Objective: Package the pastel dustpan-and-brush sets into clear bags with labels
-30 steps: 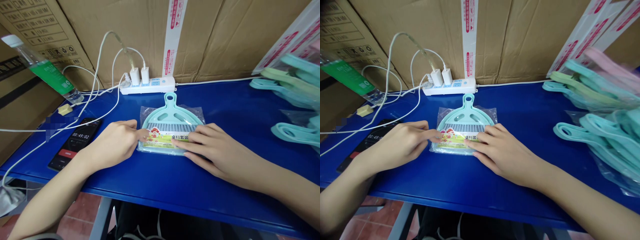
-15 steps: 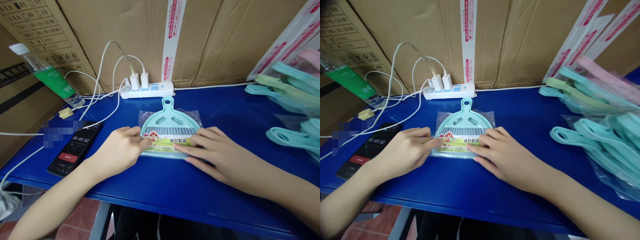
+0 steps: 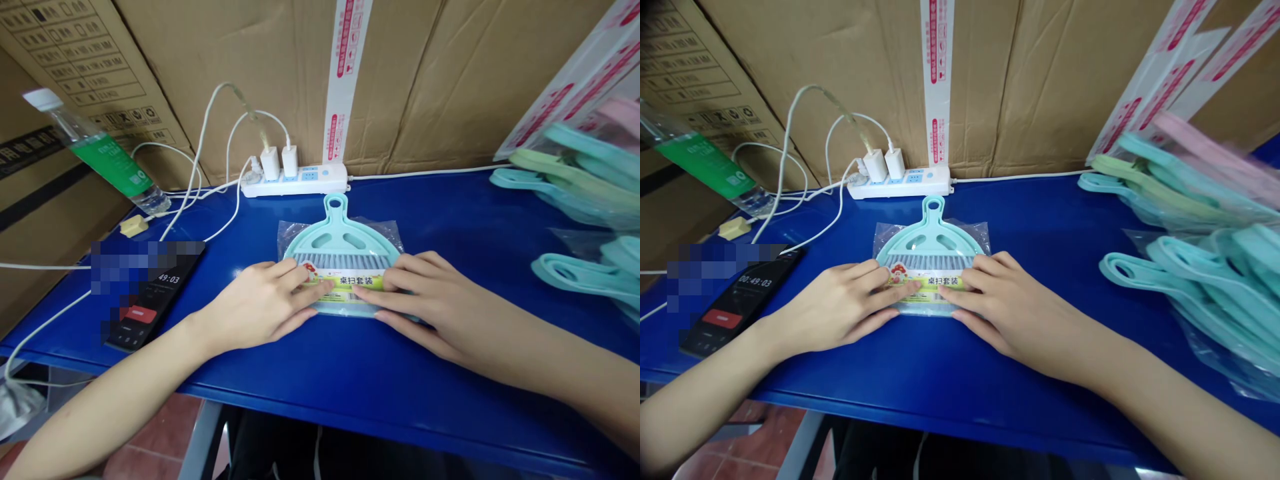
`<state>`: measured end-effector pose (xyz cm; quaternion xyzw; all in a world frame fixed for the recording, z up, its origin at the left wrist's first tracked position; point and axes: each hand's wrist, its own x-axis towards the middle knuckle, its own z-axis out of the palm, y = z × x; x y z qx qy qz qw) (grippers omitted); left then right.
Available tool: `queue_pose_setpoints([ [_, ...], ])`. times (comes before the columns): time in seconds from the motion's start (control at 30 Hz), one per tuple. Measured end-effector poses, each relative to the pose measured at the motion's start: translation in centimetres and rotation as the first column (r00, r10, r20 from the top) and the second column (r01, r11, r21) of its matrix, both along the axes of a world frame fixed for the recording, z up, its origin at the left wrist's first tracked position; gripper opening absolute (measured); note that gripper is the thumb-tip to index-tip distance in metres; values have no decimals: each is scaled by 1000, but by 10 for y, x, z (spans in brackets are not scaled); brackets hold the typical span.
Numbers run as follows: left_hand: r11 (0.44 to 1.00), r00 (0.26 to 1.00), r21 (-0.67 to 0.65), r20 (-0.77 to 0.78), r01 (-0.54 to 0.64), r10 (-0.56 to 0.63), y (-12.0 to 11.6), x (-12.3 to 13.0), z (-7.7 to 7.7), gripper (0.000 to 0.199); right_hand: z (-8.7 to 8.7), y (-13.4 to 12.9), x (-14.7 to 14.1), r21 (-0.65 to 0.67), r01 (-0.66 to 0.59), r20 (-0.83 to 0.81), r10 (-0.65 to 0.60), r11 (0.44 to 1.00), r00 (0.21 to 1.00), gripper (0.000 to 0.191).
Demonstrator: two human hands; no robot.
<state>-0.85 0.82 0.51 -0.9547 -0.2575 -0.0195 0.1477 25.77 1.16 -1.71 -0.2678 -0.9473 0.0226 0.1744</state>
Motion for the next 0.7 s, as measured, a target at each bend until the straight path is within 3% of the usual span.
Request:
queue_pose_setpoints([
  [0.2,999,998,18,-51,-37,38,1,1,0,35,6,2,2,-27,6,-8,-6,1000,1000,37],
  [0.43,993,999,114,29,32,-36,-2,1,-3,28,5,1,2,-5,12,-13,-12,1000,1000,36],
  [0.7,993,1000,119,7,18,-19,-2,3,-2,28,7,0,1,25,21,-42,-20,999,999,34],
])
